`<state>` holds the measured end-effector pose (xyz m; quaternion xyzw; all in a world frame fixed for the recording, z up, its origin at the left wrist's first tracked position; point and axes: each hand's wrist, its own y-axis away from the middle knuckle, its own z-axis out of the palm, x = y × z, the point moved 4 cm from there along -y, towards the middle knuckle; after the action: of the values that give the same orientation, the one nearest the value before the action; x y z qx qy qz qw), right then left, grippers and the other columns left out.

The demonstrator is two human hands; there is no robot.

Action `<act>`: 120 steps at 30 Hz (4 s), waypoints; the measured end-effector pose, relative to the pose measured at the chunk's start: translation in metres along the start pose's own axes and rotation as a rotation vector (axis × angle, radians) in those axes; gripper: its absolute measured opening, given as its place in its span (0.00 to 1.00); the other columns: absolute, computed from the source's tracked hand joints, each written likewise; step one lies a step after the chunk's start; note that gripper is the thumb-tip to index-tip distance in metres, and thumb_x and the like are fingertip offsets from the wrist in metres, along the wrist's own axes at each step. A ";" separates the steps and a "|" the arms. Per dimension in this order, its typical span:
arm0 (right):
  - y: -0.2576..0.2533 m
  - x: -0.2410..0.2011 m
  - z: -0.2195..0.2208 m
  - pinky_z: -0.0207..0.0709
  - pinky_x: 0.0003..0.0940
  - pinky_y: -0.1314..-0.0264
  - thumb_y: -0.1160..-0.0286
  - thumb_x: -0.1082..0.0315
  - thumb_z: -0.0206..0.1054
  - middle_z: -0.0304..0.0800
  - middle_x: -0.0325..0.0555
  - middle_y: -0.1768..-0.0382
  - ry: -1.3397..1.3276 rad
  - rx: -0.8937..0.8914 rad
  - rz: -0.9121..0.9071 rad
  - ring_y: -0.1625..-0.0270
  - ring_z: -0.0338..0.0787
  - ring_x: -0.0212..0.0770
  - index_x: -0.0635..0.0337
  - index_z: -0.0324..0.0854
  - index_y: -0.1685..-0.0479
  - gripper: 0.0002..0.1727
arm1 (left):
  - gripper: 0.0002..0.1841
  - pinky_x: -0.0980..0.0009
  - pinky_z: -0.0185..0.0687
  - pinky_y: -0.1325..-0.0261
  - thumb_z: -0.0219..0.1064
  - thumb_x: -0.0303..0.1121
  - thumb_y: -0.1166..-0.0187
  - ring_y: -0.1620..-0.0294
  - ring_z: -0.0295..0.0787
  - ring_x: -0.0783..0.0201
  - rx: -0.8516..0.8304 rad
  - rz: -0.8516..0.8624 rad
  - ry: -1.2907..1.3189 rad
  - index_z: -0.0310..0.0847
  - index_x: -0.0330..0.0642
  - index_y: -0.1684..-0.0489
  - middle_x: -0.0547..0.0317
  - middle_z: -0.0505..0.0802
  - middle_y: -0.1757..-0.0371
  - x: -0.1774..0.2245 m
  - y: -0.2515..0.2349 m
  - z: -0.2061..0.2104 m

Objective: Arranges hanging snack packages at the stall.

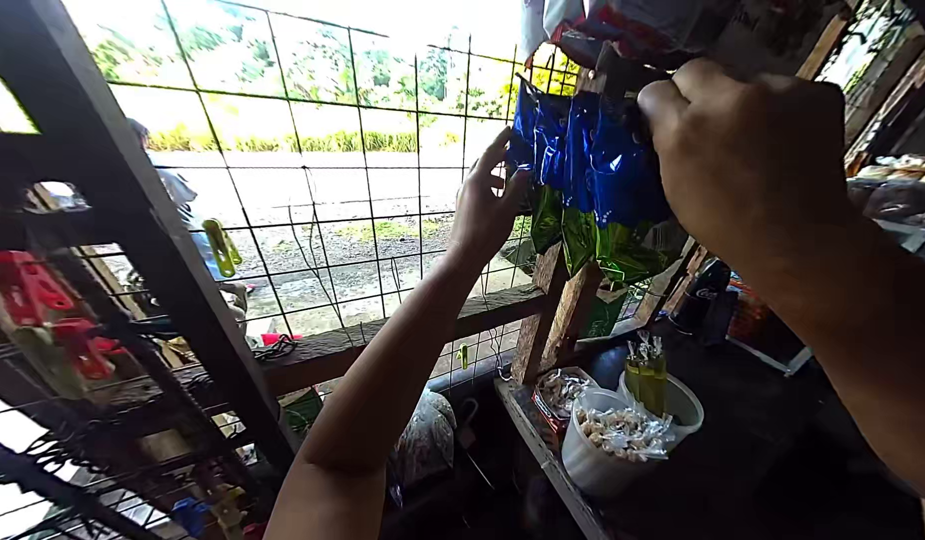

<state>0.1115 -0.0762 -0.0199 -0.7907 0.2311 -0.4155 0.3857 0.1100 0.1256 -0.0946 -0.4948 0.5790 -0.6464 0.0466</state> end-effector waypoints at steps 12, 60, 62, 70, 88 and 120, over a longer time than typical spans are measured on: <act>-0.007 -0.003 -0.004 0.75 0.61 0.66 0.16 0.83 0.52 0.84 0.71 0.57 -0.034 0.051 -0.041 0.59 0.88 0.71 0.75 0.81 0.44 0.13 | 0.29 0.65 0.83 0.41 0.59 0.33 0.15 0.41 0.88 0.62 0.075 0.050 -0.025 0.66 0.44 0.12 0.47 0.83 0.24 -0.002 0.002 -0.010; 0.009 0.006 -0.015 0.73 0.69 0.70 0.17 0.85 0.53 0.83 0.76 0.57 -0.090 0.019 0.007 0.62 0.86 0.79 0.77 0.79 0.43 0.13 | 0.30 0.51 0.72 0.23 0.59 0.36 0.16 0.22 0.75 0.51 -0.028 0.124 0.105 0.67 0.43 0.12 0.44 0.81 0.22 -0.004 -0.002 0.007; 0.016 0.004 -0.014 0.73 0.67 0.72 0.17 0.85 0.53 0.82 0.76 0.58 -0.083 0.025 0.008 0.64 0.86 0.77 0.78 0.79 0.43 0.12 | 0.31 0.56 0.75 0.22 0.54 0.37 0.14 0.23 0.77 0.57 -0.116 0.125 0.261 0.59 0.41 0.09 0.42 0.77 0.21 -0.009 0.001 0.014; 0.003 0.004 -0.006 0.74 0.64 0.71 0.16 0.84 0.53 0.84 0.74 0.59 -0.048 0.024 -0.018 0.62 0.88 0.76 0.76 0.80 0.42 0.13 | 0.29 0.64 0.83 0.31 0.45 0.34 0.08 0.33 0.84 0.65 -0.118 0.087 0.516 0.49 0.40 0.07 0.44 0.79 0.24 -0.015 -0.010 0.029; -0.017 -0.007 -0.017 0.72 0.65 0.69 0.14 0.83 0.51 0.82 0.73 0.57 -0.093 0.129 -0.124 0.61 0.86 0.75 0.74 0.79 0.40 0.14 | 0.27 0.64 0.81 0.28 0.44 0.34 0.09 0.31 0.83 0.64 0.001 0.150 0.459 0.54 0.34 0.11 0.43 0.80 0.26 -0.010 -0.010 0.006; -0.018 0.013 0.002 0.76 0.72 0.51 0.13 0.77 0.50 0.81 0.70 0.32 -0.225 0.163 -0.180 0.42 0.86 0.76 0.62 0.79 0.25 0.22 | 0.33 0.54 0.61 0.13 0.34 0.50 0.08 0.12 0.65 0.56 0.048 -0.007 0.288 0.56 0.43 0.07 0.43 0.68 0.11 -0.029 0.007 0.003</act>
<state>0.1209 -0.0732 0.0000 -0.8156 0.0804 -0.3747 0.4334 0.1230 0.1397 -0.1179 -0.3977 0.5623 -0.7245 -0.0274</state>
